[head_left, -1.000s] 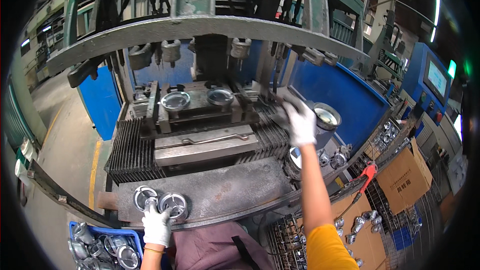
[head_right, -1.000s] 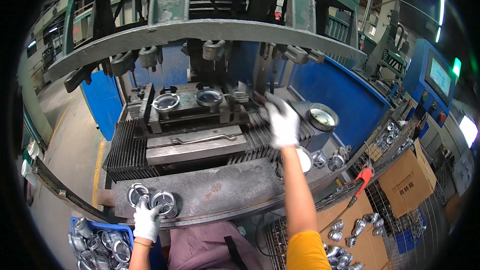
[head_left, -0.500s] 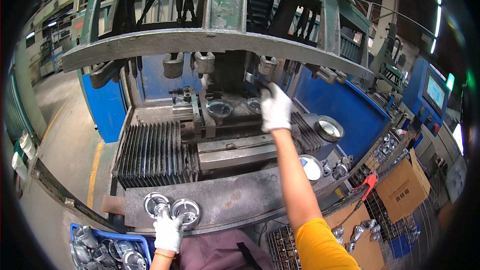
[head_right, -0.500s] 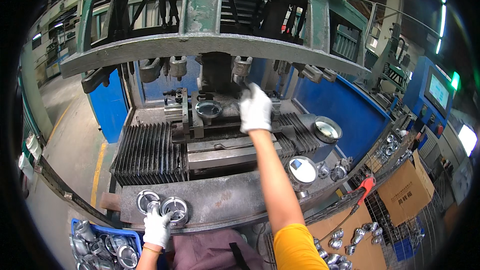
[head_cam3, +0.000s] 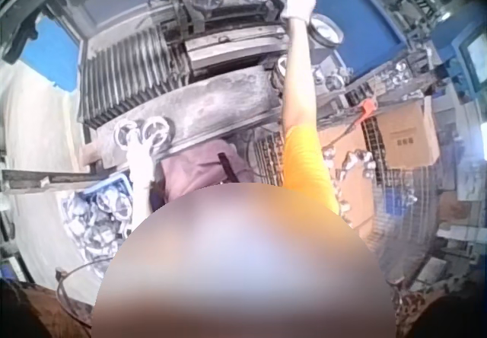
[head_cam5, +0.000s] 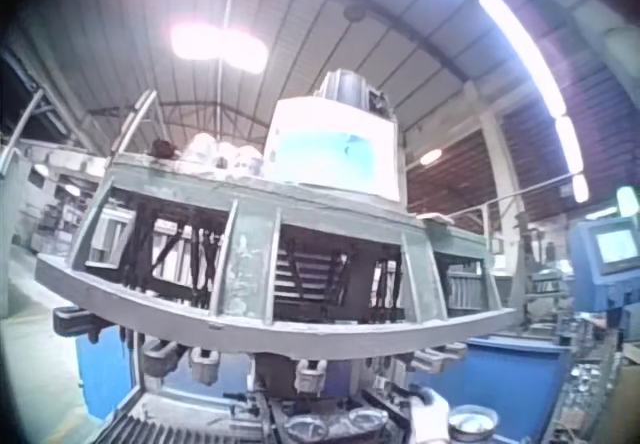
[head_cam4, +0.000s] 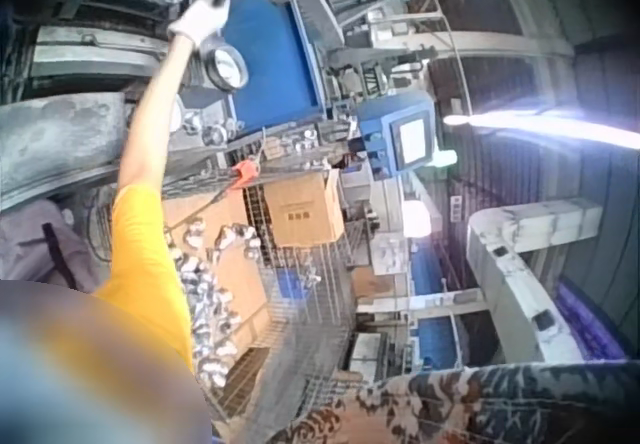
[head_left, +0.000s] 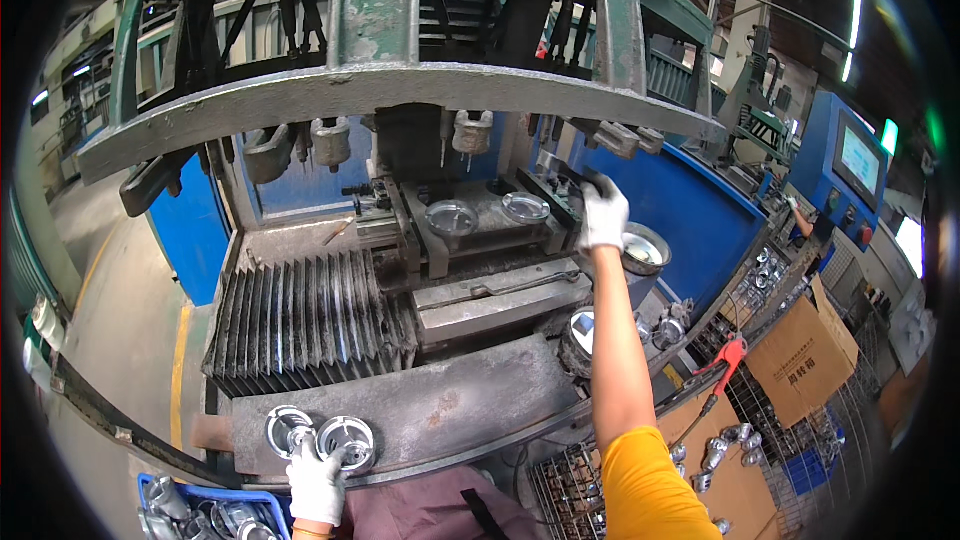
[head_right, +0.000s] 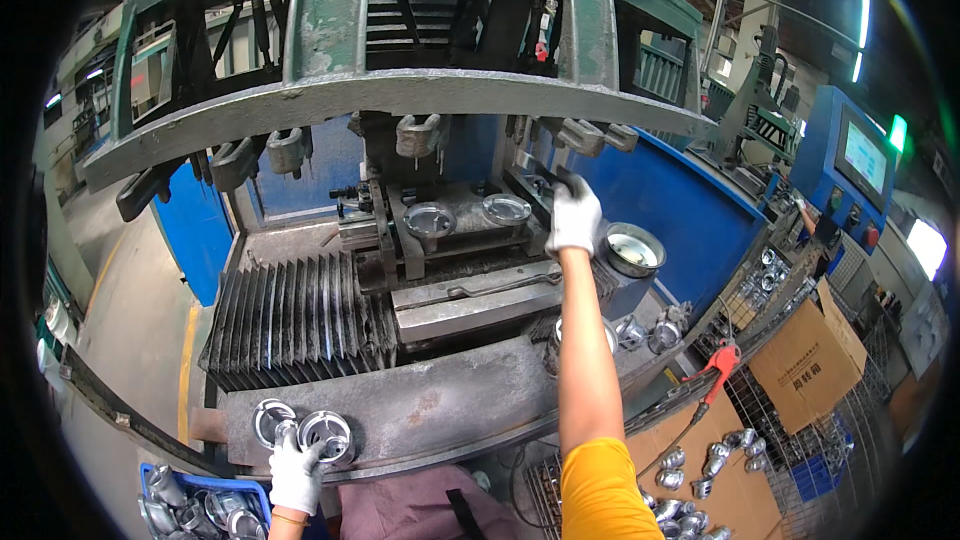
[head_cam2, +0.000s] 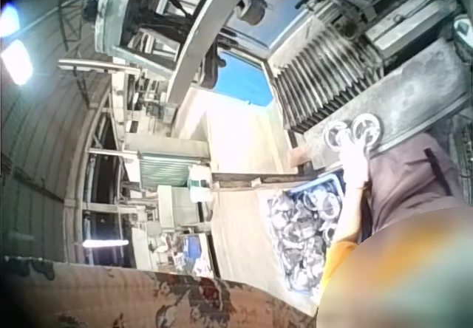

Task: The person processes and cleans metal piston parts using industrial machinery and an air blow gun.

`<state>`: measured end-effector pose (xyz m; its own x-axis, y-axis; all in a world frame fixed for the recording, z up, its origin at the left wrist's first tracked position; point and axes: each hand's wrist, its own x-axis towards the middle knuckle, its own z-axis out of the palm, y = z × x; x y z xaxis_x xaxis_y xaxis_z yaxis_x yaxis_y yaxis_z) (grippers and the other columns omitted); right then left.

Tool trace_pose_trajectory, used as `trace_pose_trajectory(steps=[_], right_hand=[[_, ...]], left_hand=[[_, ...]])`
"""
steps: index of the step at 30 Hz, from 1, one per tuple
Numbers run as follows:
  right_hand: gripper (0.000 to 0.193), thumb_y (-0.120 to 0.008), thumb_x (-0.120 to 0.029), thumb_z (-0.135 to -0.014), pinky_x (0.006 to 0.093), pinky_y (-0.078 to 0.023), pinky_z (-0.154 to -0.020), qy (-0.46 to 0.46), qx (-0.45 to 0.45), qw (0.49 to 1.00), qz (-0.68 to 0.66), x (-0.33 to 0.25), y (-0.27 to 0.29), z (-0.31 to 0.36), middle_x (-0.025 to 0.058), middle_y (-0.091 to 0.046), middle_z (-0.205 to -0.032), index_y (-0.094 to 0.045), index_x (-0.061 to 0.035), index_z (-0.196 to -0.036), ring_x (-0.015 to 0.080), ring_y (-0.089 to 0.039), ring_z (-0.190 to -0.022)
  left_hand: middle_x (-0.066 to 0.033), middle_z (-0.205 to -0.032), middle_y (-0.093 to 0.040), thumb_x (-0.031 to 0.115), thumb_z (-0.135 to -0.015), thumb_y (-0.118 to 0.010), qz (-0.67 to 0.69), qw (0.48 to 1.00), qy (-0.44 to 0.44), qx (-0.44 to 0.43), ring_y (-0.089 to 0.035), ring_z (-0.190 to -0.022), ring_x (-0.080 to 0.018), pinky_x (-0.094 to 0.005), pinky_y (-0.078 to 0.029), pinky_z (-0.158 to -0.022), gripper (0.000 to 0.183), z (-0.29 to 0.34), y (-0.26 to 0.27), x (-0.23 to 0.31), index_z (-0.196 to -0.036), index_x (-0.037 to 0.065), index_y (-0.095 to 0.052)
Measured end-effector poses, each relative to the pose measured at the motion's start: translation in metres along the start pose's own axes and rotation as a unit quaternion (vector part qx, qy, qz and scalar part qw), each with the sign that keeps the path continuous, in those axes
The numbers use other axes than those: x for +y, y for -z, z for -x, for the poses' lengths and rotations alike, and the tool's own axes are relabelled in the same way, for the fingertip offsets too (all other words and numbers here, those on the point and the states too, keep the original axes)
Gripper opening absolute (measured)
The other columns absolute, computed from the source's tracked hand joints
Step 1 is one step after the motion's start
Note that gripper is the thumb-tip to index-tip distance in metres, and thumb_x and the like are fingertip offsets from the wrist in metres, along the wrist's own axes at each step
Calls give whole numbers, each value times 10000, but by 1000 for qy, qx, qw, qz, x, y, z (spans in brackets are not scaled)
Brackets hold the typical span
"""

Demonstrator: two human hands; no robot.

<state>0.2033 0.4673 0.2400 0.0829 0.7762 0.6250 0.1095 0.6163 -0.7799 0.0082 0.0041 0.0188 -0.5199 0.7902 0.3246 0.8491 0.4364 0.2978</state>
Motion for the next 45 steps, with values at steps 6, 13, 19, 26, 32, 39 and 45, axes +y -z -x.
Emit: trace_pose_trajectory(steps=[6,13,19,26,32,39,45], right_hand=[[232,-540,10,-828,263,-492,-788,-59,-86,977,-184,33,-5,-29,78,-659,-966,-630,57,-1037,167,-630,-845],[261,-498,23,-890,259,-550,-723,-4,-108,990,-88,14,44,33,133,-631,-1057,-580,52,-1136,159,-646,-830],[228,-590,-60,-848,284,-503,-783,-47,-61,994,-76,55,54,-10,108,-646,-978,-607,37,-1053,192,-619,-923],[312,-516,-41,-913,334,-558,-798,-122,-114,942,-292,4,58,115,220,-601,-1118,-523,69,-1205,253,-654,-917],[286,-552,-119,-899,321,-535,-770,-141,-144,942,-267,-55,-127,189,191,-647,-1036,-564,58,-1124,248,-656,-856],[283,-518,-105,-896,299,-501,-705,-47,-145,968,-202,-60,-173,277,119,-661,-920,-588,0,-1150,161,-627,-809],[155,-584,-210,-720,276,-442,-572,162,-256,895,328,-57,-221,224,65,-623,-719,-649,-121,-829,178,-578,-659]], left_hand=[[-243,-1272,-476,93,-626,-695,-4,1000,-27,11,-511,-1059,-408,-454,-435,-821,366,-3,1,5,-967,225,-692],[-244,-1241,-497,92,-626,-697,-5,1000,-9,8,-514,-1057,-417,-461,-441,-815,339,-1,4,2,-940,221,-701],[-236,-1174,-526,78,-603,-697,-5,999,-38,21,-546,-969,-405,-460,-463,-752,362,-6,3,4,-938,215,-699],[-231,-1138,-544,110,-620,-691,1,999,-54,9,-572,-910,-384,-450,-481,-704,352,-6,16,0,-962,197,-691],[-205,-1129,-532,129,-671,-672,-7,997,-80,13,-568,-905,-368,-446,-475,-706,322,-9,16,2,-986,198,-685],[-219,-1236,-486,198,-758,-641,-2,999,-34,-27,-507,-1054,-380,-470,-436,-798,283,5,12,-6,-1038,223,-669],[-199,-1192,-493,195,-769,-619,12,998,-60,-25,-496,-1063,-367,-459,-439,-780,264,-5,9,-2,-1028,211,-666]])
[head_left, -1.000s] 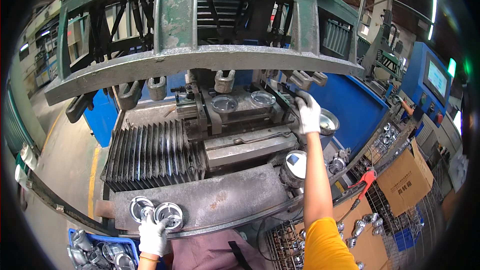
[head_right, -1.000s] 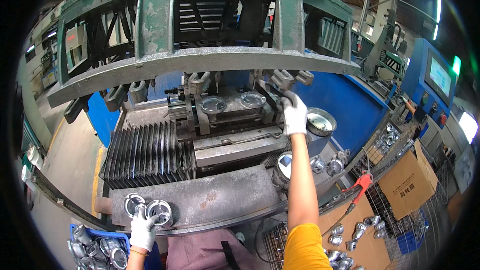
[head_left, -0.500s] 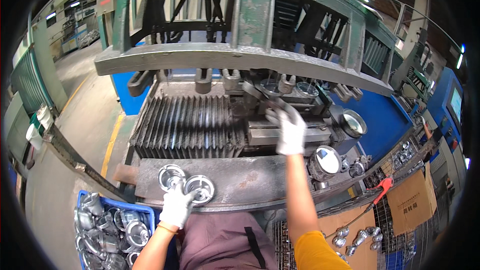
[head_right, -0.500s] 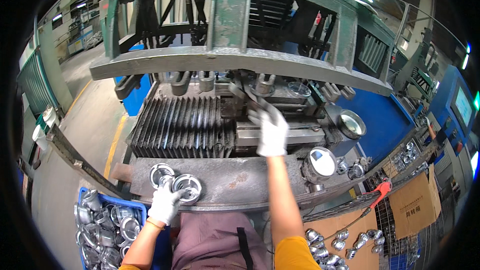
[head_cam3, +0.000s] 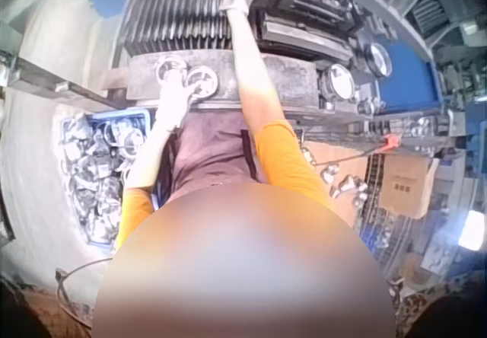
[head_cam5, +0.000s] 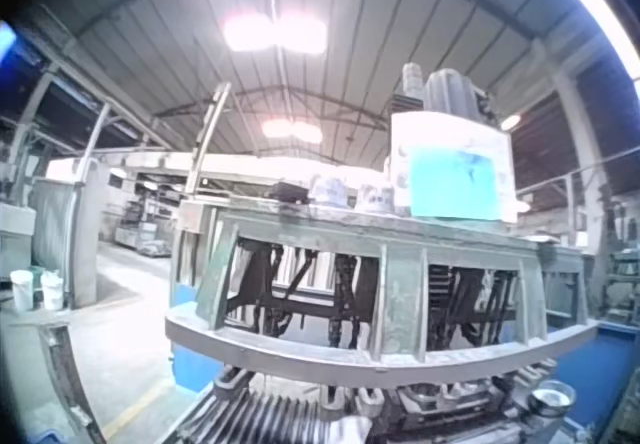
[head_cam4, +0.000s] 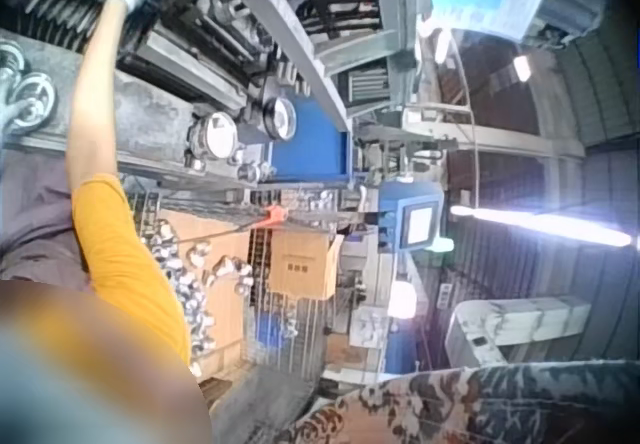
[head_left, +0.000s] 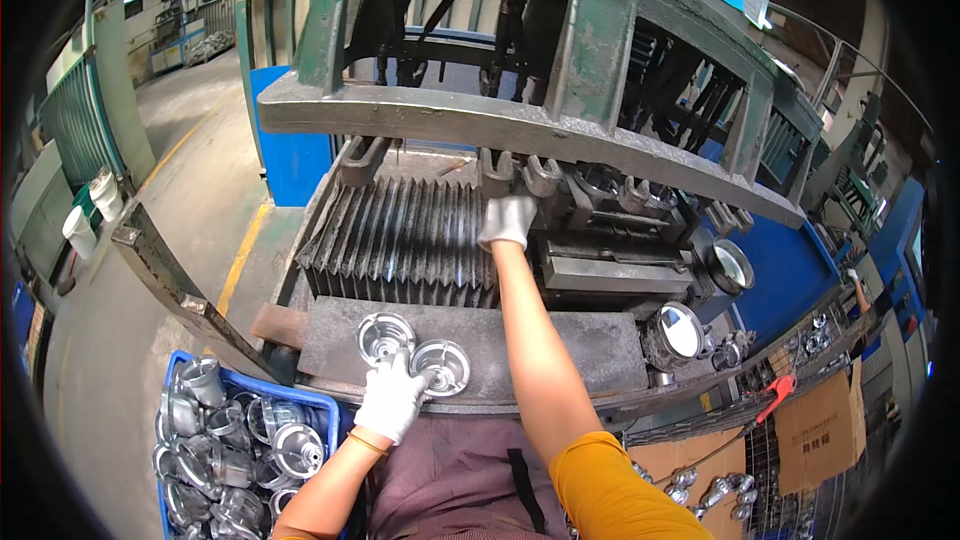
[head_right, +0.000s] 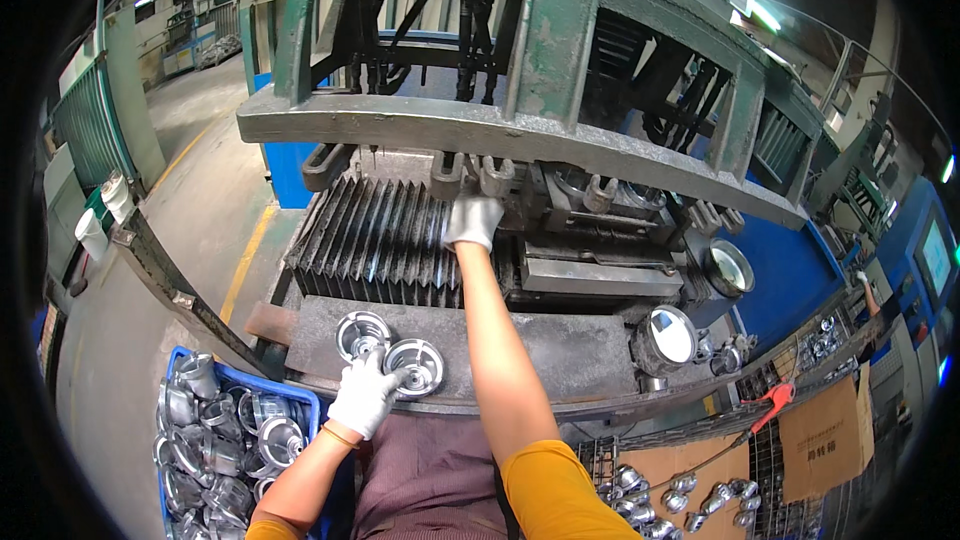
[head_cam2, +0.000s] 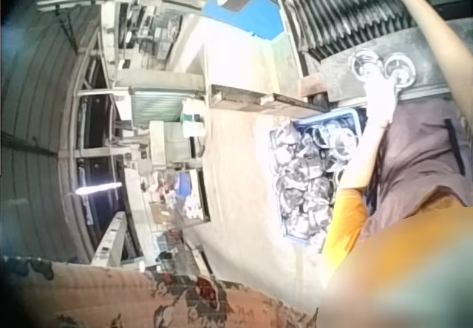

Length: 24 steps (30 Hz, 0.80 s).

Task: The person processes and cleans metal piston parts using industrial machinery and an air blow gun.

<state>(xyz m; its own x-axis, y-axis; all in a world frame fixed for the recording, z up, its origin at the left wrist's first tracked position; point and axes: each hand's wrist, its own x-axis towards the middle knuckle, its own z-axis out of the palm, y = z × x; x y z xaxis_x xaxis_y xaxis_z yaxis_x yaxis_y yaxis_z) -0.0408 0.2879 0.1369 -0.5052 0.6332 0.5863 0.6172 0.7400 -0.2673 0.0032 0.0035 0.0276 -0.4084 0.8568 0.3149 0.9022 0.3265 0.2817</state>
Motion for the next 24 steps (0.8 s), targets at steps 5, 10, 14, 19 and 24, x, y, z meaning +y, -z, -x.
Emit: trace_pose_trajectory(steps=[5,10,14,19,24], right_hand=[[168,-620,-122,-808,365,-528,-672,-114,121,894,-416,-26,24,47,125,-682,-826,-668,-31,-940,269,-655,-759],[292,-468,-19,-924,261,-503,-820,-102,16,845,-524,-66,31,81,102,-674,-1020,-560,-3,-1201,174,-644,-917],[165,-523,-91,-906,300,-476,-633,-131,37,881,-453,-92,-21,2,112,-676,-839,-610,15,-997,198,-611,-697],[251,-493,-112,-923,293,-517,-695,-72,-11,888,-454,-121,-6,53,155,-670,-982,-595,-22,-1134,205,-646,-814],[294,-455,-103,-924,315,-538,-807,57,132,894,-423,-136,12,78,176,-636,-1108,-566,-14,-1181,248,-644,-992]], left_hand=[[-207,-1217,-504,178,-752,-639,-14,1000,26,6,-525,-1015,-366,-446,-445,-780,296,8,-3,-9,-1041,236,-670],[-215,-1216,-503,200,-760,-641,-16,999,22,17,-525,-1017,-365,-455,-451,-763,259,7,-3,-9,-1016,224,-671],[-210,-1237,-493,205,-758,-641,-21,1000,5,-18,-523,-1021,-361,-454,-455,-765,278,-2,0,-2,-1035,225,-659],[-197,-1234,-480,207,-763,-627,-30,999,25,-7,-509,-1038,-359,-452,-453,-760,283,5,-1,-7,-1046,211,-642],[-188,-1192,-483,200,-774,-603,-27,999,22,-40,-503,-1010,-363,-452,-437,-735,296,4,7,-3,-1069,188,-618]])
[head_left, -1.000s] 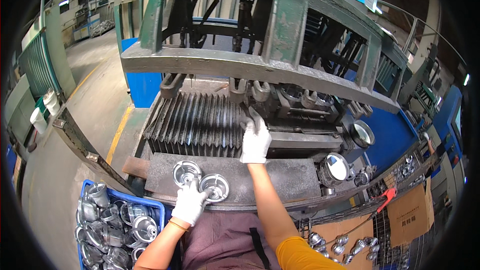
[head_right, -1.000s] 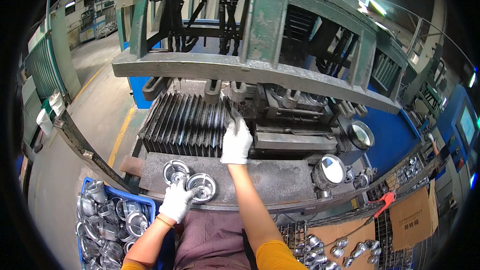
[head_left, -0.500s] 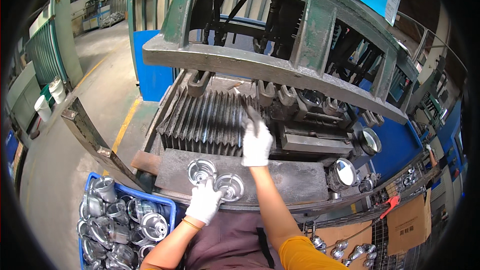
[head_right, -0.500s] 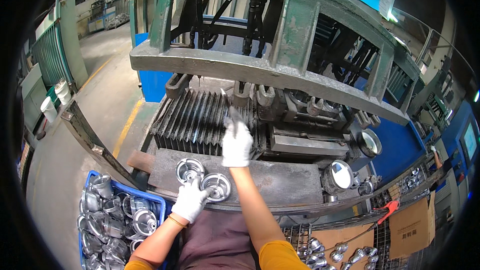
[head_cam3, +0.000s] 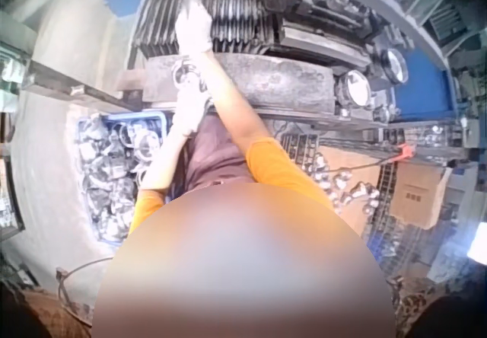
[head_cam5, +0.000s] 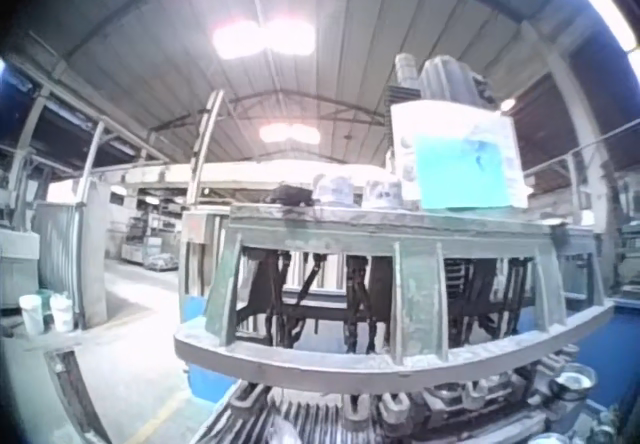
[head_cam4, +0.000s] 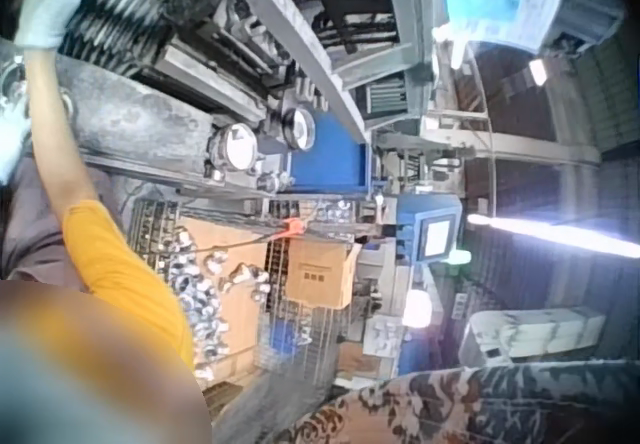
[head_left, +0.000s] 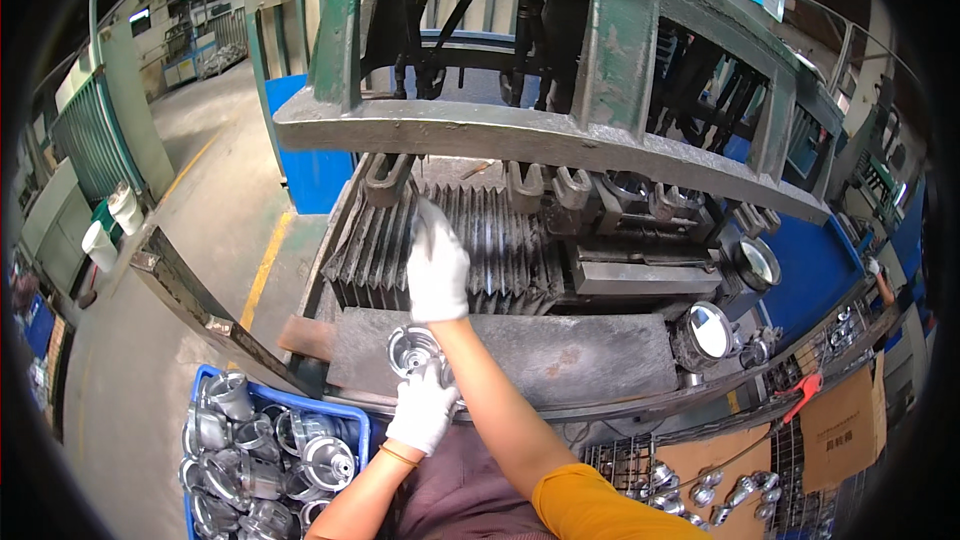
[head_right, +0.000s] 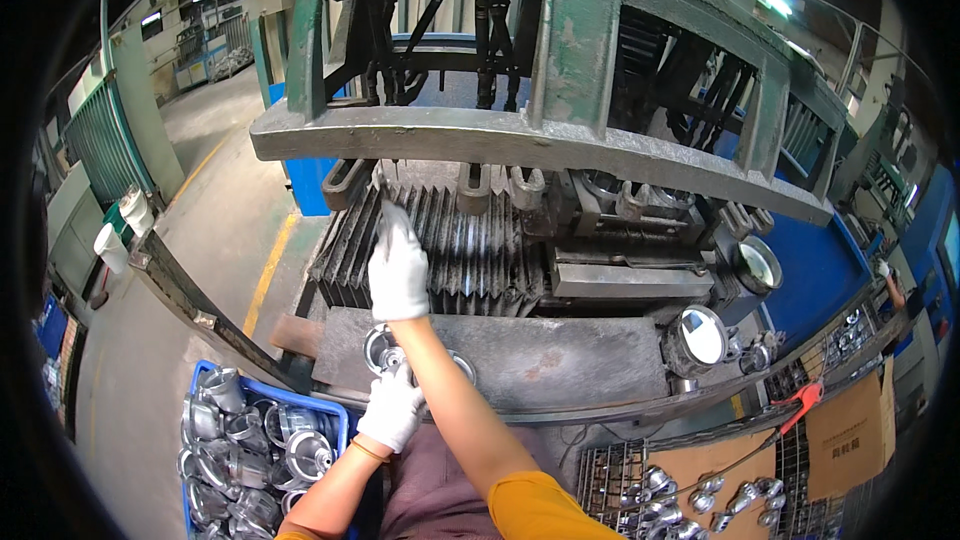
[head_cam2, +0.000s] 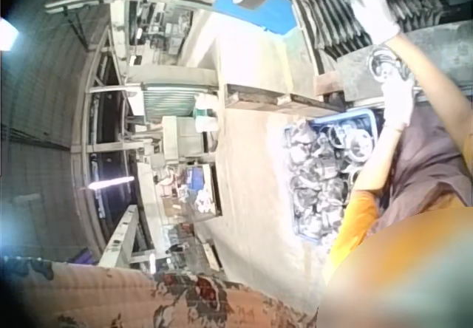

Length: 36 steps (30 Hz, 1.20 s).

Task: The person processes and cleans metal piston parts using industrial machinery and an air blow gun.

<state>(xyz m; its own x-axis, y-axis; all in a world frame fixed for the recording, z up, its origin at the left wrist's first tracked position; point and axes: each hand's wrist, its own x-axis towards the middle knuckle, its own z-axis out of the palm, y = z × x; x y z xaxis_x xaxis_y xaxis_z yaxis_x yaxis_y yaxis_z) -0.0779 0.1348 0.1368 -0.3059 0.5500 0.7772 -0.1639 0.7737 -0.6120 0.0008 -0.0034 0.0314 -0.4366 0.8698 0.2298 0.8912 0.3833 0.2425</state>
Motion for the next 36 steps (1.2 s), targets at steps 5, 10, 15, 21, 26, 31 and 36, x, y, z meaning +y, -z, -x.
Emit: trace_pose_trajectory(steps=[5,10,15,21,26,31,36], right_hand=[[80,-560,-98,-783,404,-505,-593,-137,-66,986,63,22,-41,-37,157,-593,-693,-534,-24,-764,348,-608,-661],[276,-493,-36,-899,339,-530,-770,2,6,999,-49,24,15,12,160,-658,-1005,-563,-24,-1166,252,-658,-909],[244,-554,-53,-894,304,-501,-844,-117,-8,993,-15,29,228,31,144,-644,-1085,-611,-33,-1131,214,-634,-976],[157,-567,-61,-823,372,-492,-817,-240,72,881,400,124,481,37,184,-662,-938,-653,-30,-952,327,-636,-892],[186,-626,-81,-765,380,-491,-788,-325,-16,849,417,168,506,45,206,-657,-884,-672,-25,-936,345,-635,-868],[168,-609,-54,-791,382,-488,-806,-254,30,892,372,154,488,42,194,-647,-914,-667,-42,-949,358,-617,-894],[249,-603,-61,-799,413,-472,-859,-101,19,913,395,201,471,82,177,-631,-1011,-624,-98,-1045,360,-595,-960]], left_hand=[[-202,-1225,-458,246,-810,-565,30,999,27,-1,-465,-1102,-374,-479,-437,-801,263,-2,-7,5,-1061,205,-633],[-225,-1276,-456,189,-775,-606,19,1000,-8,-11,-534,-1014,-377,-463,-461,-785,287,-9,1,7,-1058,184,-654],[-224,-1256,-502,129,-665,-715,40,998,-19,49,-550,-1028,-406,-455,-473,-844,461,-8,12,-1,-1114,205,-650],[-203,-1263,-517,47,-632,-741,34,994,-16,99,-533,-1085,-390,-432,-443,-909,378,-8,-13,-15,-988,144,-659],[-201,-1236,-534,-1,-614,-723,60,994,13,90,-529,-1095,-369,-403,-448,-913,367,-9,-10,-11,-951,137,-674],[-180,-1162,-563,-34,-650,-667,31,997,57,41,-529,-1066,-356,-407,-444,-906,419,-3,3,-14,-1023,158,-661],[-167,-1101,-574,-64,-635,-621,59,997,28,40,-535,-1023,-350,-404,-444,-893,453,-9,4,-16,-1026,160,-663]])
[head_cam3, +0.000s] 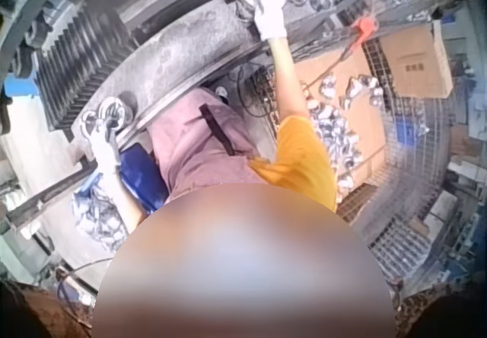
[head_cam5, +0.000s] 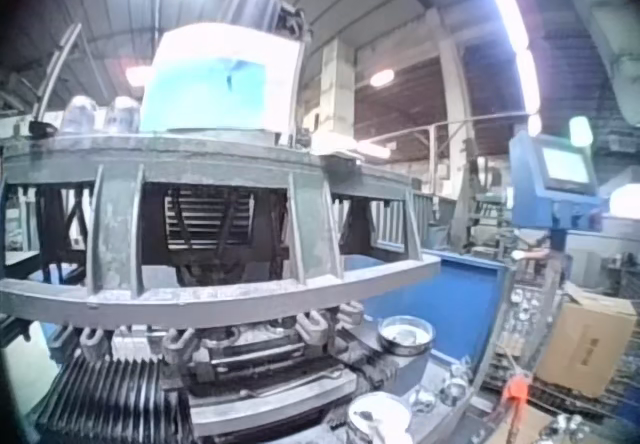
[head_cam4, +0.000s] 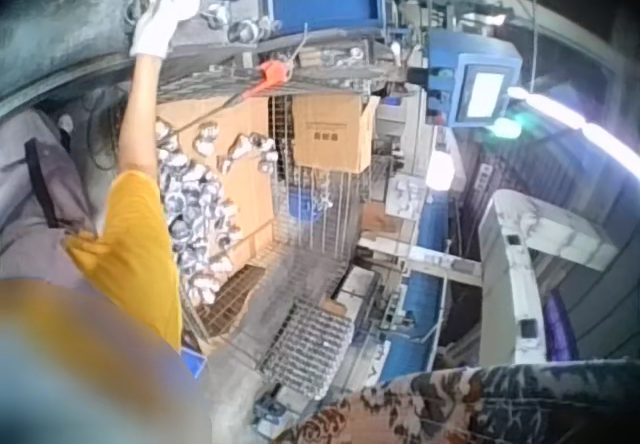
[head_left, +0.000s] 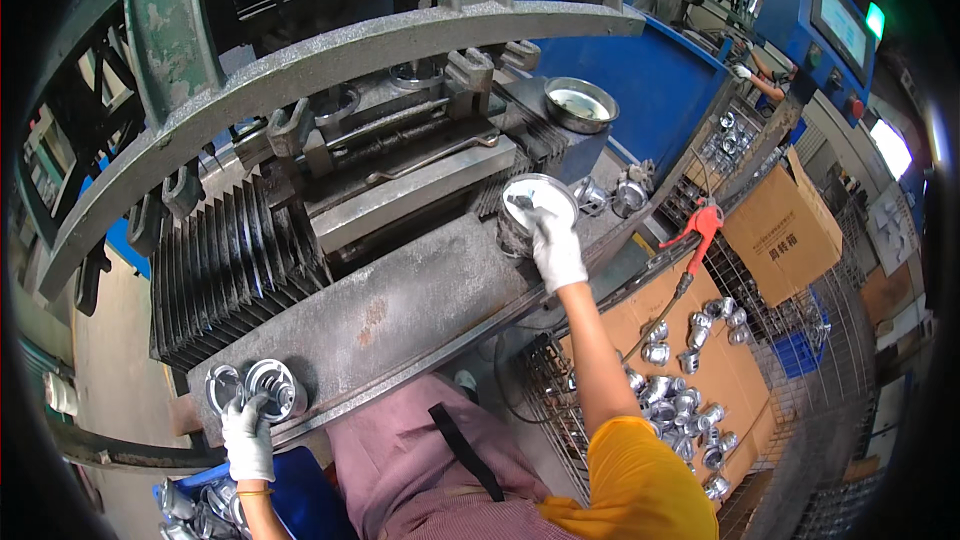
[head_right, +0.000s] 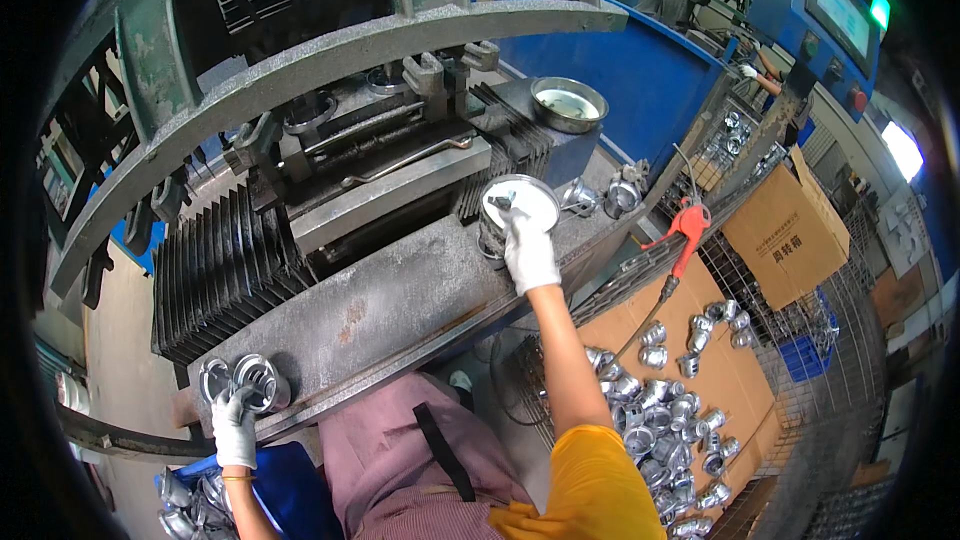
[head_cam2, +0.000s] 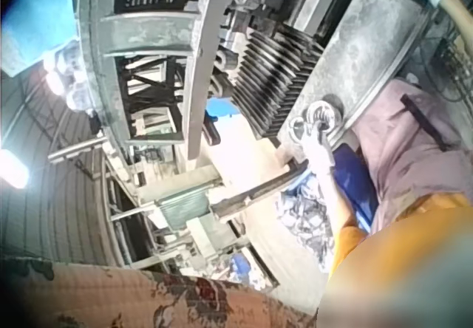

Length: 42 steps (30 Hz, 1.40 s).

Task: The person processes and cleans metal piston parts using industrial machinery and an air blow gun.

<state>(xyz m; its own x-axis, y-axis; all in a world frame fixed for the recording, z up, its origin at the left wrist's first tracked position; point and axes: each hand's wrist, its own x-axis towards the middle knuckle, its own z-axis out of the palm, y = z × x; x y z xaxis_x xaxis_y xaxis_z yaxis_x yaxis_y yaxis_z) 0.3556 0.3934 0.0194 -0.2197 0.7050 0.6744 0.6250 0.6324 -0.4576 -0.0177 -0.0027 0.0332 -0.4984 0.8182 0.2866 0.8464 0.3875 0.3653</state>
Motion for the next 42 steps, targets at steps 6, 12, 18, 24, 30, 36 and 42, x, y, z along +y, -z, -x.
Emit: trace_pose_trajectory(steps=[6,12,18,24,30,36,42], right_hand=[[398,-629,-252,-820,435,-434,-900,-62,74,995,18,16,-9,-66,153,-587,-1146,-558,-83,-1174,351,-556,-1029],[494,-661,-315,-795,457,-481,-818,-158,-101,962,200,45,-49,-129,189,-579,-1067,-536,-153,-1244,358,-581,-975],[303,-647,-191,-794,456,-474,-793,-43,11,985,169,86,-52,-157,217,-580,-951,-609,-54,-1062,377,-576,-913],[335,-574,-39,-784,447,-464,-858,-33,-65,976,206,139,-54,-162,198,-574,-1086,-579,-43,-1119,377,-560,-1002],[261,-573,-80,-816,310,-478,-855,-157,105,982,-3,11,-2,-167,147,-665,-1014,-627,27,-1048,208,-622,-919],[274,-594,-217,-895,356,-416,-951,-86,43,961,-259,-125,14,-61,103,-623,-1098,-621,-42,-1104,233,-569,-1047],[399,-615,-205,-847,357,-477,-895,95,-364,857,-352,-226,-31,36,171,-586,-1164,-558,-33,-1203,271,-581,-1058]], left_hand=[[-158,-1077,-578,-53,-639,-611,-32,999,-20,11,-539,-1014,-353,-413,-453,-868,424,6,-2,-12,-992,175,-669],[-151,-1061,-581,-38,-651,-627,-45,998,-36,17,-545,-997,-349,-416,-461,-846,397,1,-4,-11,-981,179,-661],[-154,-1064,-579,34,-671,-688,-57,997,-37,23,-551,-971,-351,-417,-466,-820,353,4,2,-7,-989,185,-663],[-158,-1097,-569,30,-654,-676,-50,998,-24,-2,-528,-1037,-360,-426,-444,-868,370,6,8,-6,-991,184,-673],[-175,-1144,-582,60,-620,-690,-24,999,-19,-21,-574,-987,-363,-417,-470,-854,421,-12,17,23,-1036,116,-661],[-86,-1029,-592,133,-689,-660,-127,991,-40,-19,-550,-912,-308,-422,-431,-757,369,-14,1,4,-1030,275,-671],[-133,-1120,-556,96,-663,-685,-94,993,-57,-36,-499,-1052,-320,-432,-389,-863,402,10,14,23,-1023,275,-674]])
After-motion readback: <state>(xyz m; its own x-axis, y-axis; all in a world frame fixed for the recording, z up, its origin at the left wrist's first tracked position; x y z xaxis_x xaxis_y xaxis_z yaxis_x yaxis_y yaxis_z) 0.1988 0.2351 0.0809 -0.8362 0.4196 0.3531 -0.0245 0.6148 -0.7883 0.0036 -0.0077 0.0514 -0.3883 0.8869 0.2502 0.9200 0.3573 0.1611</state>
